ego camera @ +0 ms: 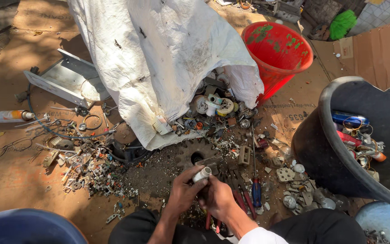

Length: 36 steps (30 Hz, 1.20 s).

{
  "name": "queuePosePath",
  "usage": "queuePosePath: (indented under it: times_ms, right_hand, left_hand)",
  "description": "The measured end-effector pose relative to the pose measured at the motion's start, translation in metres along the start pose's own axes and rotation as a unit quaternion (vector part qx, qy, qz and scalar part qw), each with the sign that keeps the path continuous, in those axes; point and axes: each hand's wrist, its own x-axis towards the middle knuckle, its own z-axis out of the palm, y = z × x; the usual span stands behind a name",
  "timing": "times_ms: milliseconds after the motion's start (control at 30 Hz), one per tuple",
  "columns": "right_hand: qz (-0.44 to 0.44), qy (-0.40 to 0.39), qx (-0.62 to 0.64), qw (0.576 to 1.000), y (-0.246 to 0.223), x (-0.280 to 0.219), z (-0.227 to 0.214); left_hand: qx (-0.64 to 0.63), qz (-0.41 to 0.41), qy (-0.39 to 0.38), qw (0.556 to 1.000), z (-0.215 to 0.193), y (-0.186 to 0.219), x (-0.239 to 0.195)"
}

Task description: The person sits on the ground and uses a hammer and pliers to dismantle small electronic components. They repeatedly strike the components against a metal gear to break them apart and separate the materials.

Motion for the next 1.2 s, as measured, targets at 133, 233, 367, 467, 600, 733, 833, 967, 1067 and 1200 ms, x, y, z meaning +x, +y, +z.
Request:
queuePosePath:
  times_ms: [133,233,367,467,600,733,833,967,1067,1200]
  right_hand:
    - [-0.281,0.136,-0.546,0.777,0.001,-0.019,-0.032]
    - [-0.312,0.178,-0.625,0.693,0.002,-0.019,-0.06]
    - [-0.077,0.138,-0.474,0.866,0.003,0.006,-0.087]
    - [-0.006,0.031,-0.25,0.968,0.001,0.02,-0.095]
    - [0.042,0.037,-0.182,0.982,-0.002,0.025,-0.081]
    - [-0.14,0.151,-0.425,0.882,0.007,0.012,-0.057]
    - [-0.332,0.105,-0.552,0.757,0.002,-0.007,-0.044]
    - [-0.321,0.122,-0.605,0.718,-0.007,-0.03,-0.019]
    - [-0.169,0.158,-0.681,0.694,-0.013,-0.03,0.005]
    - [-0.097,0.184,-0.645,0.736,-0.017,-0.034,0.013]
  left_hand:
    - [0.131,-0.015,0.112,0.985,-0.019,-0.005,-0.009]
    - [0.267,-0.1,0.173,0.943,-0.029,-0.015,-0.002]
    - [0.348,-0.161,0.185,0.905,-0.021,-0.034,0.003]
    - [0.371,-0.107,0.189,0.903,-0.015,-0.044,0.001]
    - [0.402,-0.073,0.172,0.897,-0.009,-0.045,0.001]
    - [0.423,-0.104,0.16,0.886,0.0,-0.042,0.001]
    - [0.424,-0.107,0.157,0.885,0.002,-0.041,0.002]
    - [0.44,-0.092,0.161,0.879,0.004,-0.041,0.001]
    - [0.426,-0.077,0.173,0.885,0.004,-0.039,0.001]
    - [0.412,-0.115,0.172,0.887,0.001,-0.04,0.004]
